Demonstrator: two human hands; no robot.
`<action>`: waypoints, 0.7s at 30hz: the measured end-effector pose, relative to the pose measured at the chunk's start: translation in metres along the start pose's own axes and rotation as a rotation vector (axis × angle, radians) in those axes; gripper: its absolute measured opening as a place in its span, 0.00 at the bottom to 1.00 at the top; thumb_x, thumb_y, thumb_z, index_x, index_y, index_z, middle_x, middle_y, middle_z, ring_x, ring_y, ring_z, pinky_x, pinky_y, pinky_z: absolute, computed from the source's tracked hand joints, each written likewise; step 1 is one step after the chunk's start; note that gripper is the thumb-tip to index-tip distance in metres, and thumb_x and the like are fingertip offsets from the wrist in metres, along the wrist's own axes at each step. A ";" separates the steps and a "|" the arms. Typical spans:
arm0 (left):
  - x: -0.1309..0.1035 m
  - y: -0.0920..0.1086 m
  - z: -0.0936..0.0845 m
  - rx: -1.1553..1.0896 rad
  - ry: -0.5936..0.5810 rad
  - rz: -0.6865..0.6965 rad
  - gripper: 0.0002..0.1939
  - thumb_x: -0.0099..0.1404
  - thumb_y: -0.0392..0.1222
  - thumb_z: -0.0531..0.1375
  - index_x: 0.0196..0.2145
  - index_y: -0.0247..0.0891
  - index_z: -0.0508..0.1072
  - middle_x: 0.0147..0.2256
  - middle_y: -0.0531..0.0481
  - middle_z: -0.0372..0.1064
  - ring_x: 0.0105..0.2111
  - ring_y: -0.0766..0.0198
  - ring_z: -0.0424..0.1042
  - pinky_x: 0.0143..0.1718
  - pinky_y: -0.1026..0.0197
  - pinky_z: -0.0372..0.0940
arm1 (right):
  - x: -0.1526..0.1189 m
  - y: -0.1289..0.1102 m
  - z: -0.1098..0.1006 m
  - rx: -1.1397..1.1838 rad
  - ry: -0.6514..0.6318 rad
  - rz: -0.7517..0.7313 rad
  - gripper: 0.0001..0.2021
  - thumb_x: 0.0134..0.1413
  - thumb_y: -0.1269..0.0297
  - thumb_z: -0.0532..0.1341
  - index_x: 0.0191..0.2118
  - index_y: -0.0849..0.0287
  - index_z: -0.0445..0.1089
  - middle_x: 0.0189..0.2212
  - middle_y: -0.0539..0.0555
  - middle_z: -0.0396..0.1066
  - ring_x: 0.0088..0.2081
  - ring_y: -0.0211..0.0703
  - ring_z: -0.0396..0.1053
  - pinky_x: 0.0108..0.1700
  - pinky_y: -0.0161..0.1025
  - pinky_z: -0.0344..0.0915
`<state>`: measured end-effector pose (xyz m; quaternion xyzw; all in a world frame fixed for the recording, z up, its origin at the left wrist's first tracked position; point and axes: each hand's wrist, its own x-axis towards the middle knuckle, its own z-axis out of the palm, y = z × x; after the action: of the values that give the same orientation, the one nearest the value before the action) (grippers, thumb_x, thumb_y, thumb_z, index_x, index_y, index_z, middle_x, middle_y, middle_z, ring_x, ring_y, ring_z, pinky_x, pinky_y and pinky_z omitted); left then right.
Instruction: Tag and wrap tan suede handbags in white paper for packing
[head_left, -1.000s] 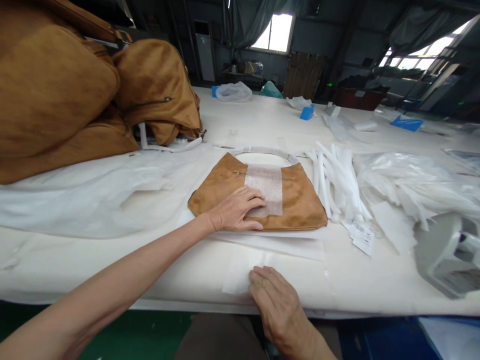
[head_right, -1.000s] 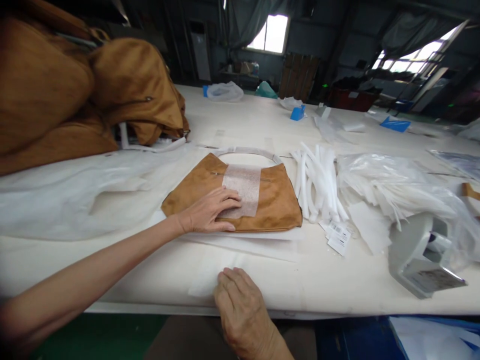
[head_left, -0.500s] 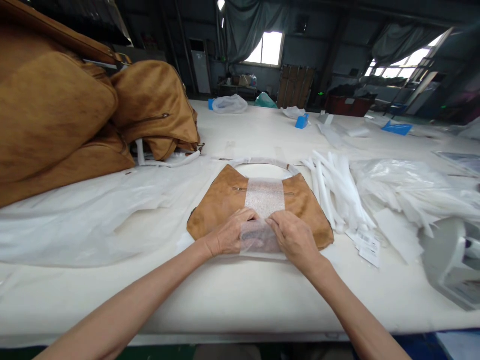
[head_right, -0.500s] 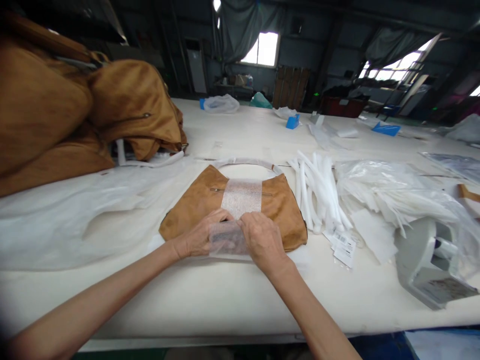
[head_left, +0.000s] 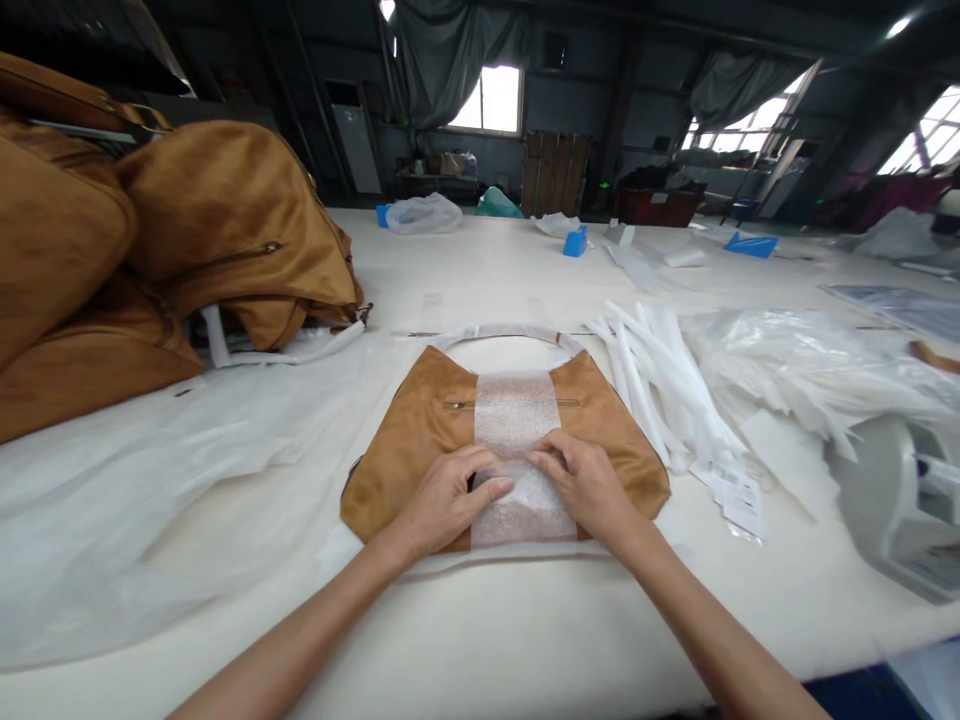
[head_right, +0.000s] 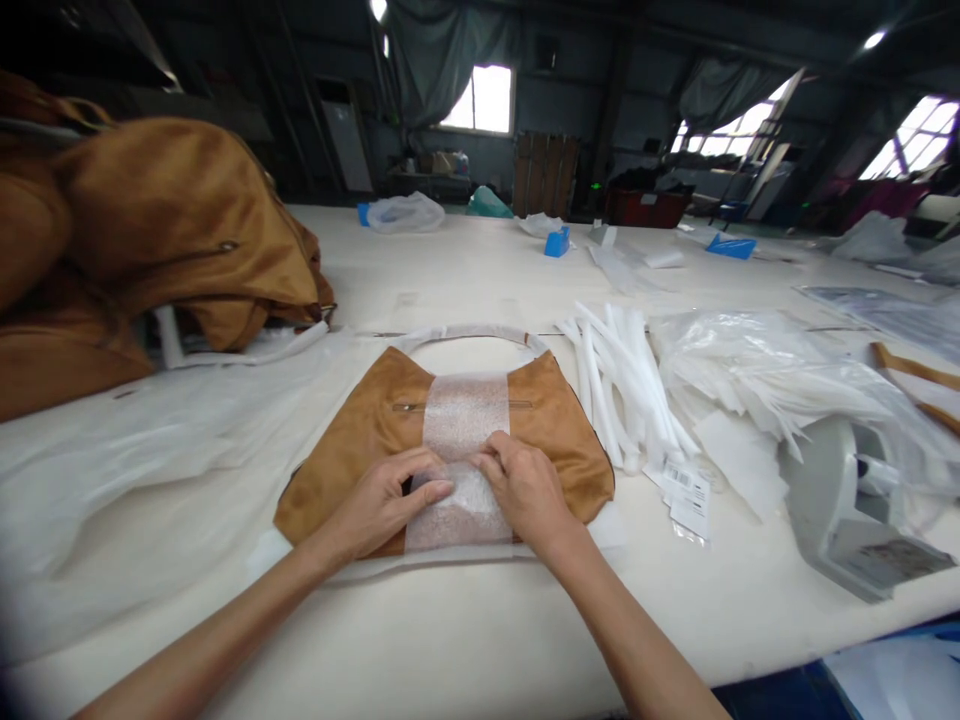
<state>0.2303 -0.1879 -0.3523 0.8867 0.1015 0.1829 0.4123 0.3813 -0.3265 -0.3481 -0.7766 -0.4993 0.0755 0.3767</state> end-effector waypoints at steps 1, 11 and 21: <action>-0.001 -0.001 0.000 -0.032 -0.006 -0.001 0.16 0.68 0.49 0.57 0.28 0.37 0.71 0.28 0.52 0.66 0.30 0.63 0.66 0.33 0.62 0.61 | -0.003 0.001 0.000 0.061 0.086 0.018 0.08 0.61 0.62 0.59 0.30 0.56 0.67 0.24 0.46 0.68 0.27 0.37 0.66 0.31 0.32 0.60; -0.005 -0.003 -0.002 -0.143 0.005 -0.033 0.16 0.68 0.52 0.56 0.30 0.38 0.73 0.31 0.50 0.71 0.32 0.61 0.69 0.37 0.60 0.63 | -0.036 0.010 -0.011 0.263 0.055 -0.009 0.11 0.63 0.56 0.56 0.43 0.57 0.68 0.28 0.49 0.72 0.30 0.41 0.70 0.33 0.35 0.66; -0.006 -0.005 0.007 0.107 0.099 -0.092 0.10 0.67 0.45 0.56 0.30 0.39 0.66 0.30 0.52 0.66 0.31 0.61 0.67 0.34 0.59 0.61 | -0.029 0.009 0.007 -0.011 0.129 -0.012 0.08 0.60 0.67 0.58 0.29 0.56 0.64 0.27 0.49 0.64 0.32 0.41 0.65 0.35 0.38 0.61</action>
<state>0.2279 -0.1916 -0.3616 0.8918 0.1720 0.2015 0.3668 0.3698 -0.3489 -0.3664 -0.7789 -0.4792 0.0204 0.4042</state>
